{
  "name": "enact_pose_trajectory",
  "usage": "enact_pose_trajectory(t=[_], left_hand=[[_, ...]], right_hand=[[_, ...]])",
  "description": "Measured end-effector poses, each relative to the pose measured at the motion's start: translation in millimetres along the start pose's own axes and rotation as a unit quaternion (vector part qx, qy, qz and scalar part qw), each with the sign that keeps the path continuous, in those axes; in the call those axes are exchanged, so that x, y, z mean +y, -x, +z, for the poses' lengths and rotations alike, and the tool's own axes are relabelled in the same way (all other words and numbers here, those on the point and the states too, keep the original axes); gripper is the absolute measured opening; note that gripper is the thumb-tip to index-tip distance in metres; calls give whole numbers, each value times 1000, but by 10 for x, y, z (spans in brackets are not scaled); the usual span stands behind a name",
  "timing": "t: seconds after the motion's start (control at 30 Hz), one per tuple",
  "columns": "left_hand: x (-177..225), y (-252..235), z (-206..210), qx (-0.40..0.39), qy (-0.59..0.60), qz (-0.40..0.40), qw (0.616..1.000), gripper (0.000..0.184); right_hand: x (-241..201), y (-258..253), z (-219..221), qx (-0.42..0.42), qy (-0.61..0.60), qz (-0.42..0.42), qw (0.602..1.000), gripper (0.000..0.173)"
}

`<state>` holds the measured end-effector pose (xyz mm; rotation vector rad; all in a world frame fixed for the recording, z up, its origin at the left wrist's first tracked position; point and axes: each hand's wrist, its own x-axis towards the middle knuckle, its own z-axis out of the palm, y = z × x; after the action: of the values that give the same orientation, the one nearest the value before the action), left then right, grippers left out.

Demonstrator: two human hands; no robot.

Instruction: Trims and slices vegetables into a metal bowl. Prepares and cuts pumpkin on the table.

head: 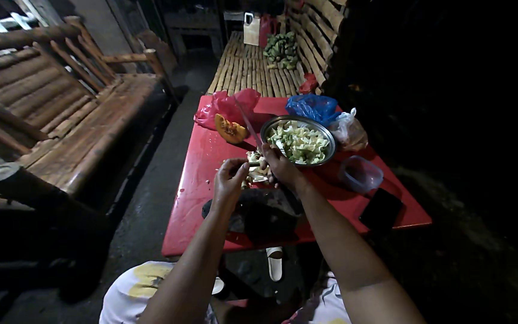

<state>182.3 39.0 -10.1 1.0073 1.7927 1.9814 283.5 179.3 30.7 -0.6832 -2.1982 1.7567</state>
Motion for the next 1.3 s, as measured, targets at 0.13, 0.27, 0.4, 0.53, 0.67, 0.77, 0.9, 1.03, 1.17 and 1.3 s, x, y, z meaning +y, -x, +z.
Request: enact_pose_trajectory(t=[0.13,0.27,0.4,0.53,0.67,0.77,0.9,1.03,1.17,1.3], left_hand=[[5,30,40,92,176,-105,974,15],[-20,-4,101,108,239,-161,952,4],[11,-32,169,93,269,-189,940,16],[-5,-79,195,90,260,-196,941,19],[10,-79,220,51,213,-161,962,26],[60,-76,271,34,198,-120,972,26],[122,-100,342,19,189,-87,978,30],[146,-157,451,21,160,-44,986,31],[179,-236,549,-17,118,-15,993,31],[205,-402,764,-32,104,-9,994,31]], right_hand=[[18,-12,-20,-20,63,29,997,58],[16,-12,6,-8,21,12,1000,49],[33,-31,-22,-5,33,4,999,56],[90,-71,-55,7,59,15,998,58],[100,-41,-71,-27,24,-30,999,50],[54,39,-36,-39,22,-71,996,44],[69,29,-27,-21,30,-106,994,45],[94,28,-53,-5,13,-130,991,44],[77,86,-187,1,-14,-108,994,51],[112,89,-318,60,-31,-98,993,49]])
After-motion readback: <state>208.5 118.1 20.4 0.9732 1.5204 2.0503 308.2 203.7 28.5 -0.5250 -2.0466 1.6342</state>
